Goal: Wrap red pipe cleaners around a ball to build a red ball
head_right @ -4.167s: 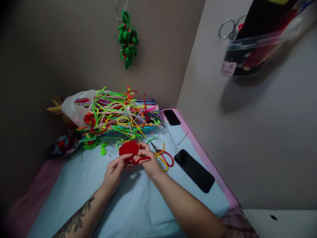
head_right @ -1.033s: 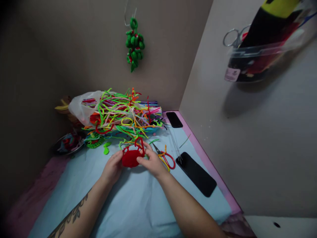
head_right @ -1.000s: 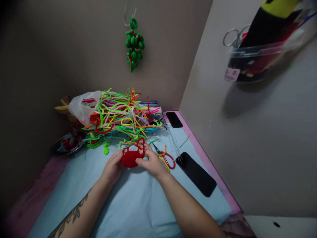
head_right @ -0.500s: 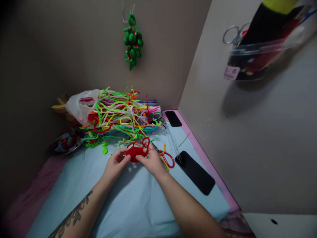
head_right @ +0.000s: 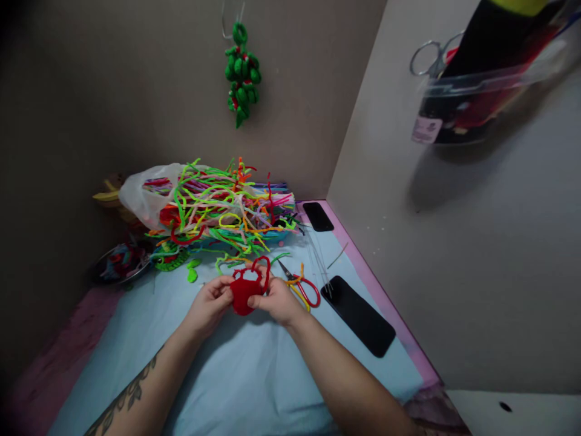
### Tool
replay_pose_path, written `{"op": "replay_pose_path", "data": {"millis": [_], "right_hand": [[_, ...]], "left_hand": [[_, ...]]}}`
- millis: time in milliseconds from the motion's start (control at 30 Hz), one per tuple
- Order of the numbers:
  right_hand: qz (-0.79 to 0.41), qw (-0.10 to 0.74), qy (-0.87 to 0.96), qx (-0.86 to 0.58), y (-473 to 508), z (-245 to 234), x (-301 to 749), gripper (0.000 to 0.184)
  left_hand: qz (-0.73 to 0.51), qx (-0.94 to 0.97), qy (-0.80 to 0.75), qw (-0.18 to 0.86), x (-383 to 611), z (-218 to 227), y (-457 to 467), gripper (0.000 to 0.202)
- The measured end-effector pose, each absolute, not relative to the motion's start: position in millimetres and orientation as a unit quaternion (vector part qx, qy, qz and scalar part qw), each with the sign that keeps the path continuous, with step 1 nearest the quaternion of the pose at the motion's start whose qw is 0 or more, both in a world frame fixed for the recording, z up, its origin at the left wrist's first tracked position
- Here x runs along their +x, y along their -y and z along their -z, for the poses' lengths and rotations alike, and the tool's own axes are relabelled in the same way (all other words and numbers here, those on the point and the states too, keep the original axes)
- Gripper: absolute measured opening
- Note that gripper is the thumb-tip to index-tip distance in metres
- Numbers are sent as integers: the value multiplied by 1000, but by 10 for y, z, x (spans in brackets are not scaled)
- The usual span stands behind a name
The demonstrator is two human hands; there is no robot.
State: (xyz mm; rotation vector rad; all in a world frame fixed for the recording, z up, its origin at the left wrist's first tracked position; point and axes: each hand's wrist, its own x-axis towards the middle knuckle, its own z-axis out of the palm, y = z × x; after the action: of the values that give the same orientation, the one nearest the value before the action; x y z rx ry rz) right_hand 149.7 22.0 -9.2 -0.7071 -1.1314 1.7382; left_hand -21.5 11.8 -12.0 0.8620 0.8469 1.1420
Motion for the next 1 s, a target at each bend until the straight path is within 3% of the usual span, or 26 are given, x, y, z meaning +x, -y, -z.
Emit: {"op": "replay_pose_path", "data": {"millis": [133,300,400,633,833,1000], "right_hand": [[-725,455,441,-270,-218,84,1456,77],[-681,511,400,-339,-299,167,1392,43],[-643,559,387,-352,-316,177,1372,34],[-675,531,388,-336,-272,186,1331,33],[-431,656,398,-474,-367,230,1502,27],[-402,561,541,-481,-353,162,1576,25]], "left_hand": [[-507,388,-377,671,-219,123,-123,37],[-568,414,-468,535,-165,90,-146,47],[-592,430,-493,472,-102,87,-127,52],[-580,365,-467,559,-77,101,-115,63],[-622,373,-478,495,-158,121,-182,51],[-553,478,-490,475,-141,159,-144,40]]}}
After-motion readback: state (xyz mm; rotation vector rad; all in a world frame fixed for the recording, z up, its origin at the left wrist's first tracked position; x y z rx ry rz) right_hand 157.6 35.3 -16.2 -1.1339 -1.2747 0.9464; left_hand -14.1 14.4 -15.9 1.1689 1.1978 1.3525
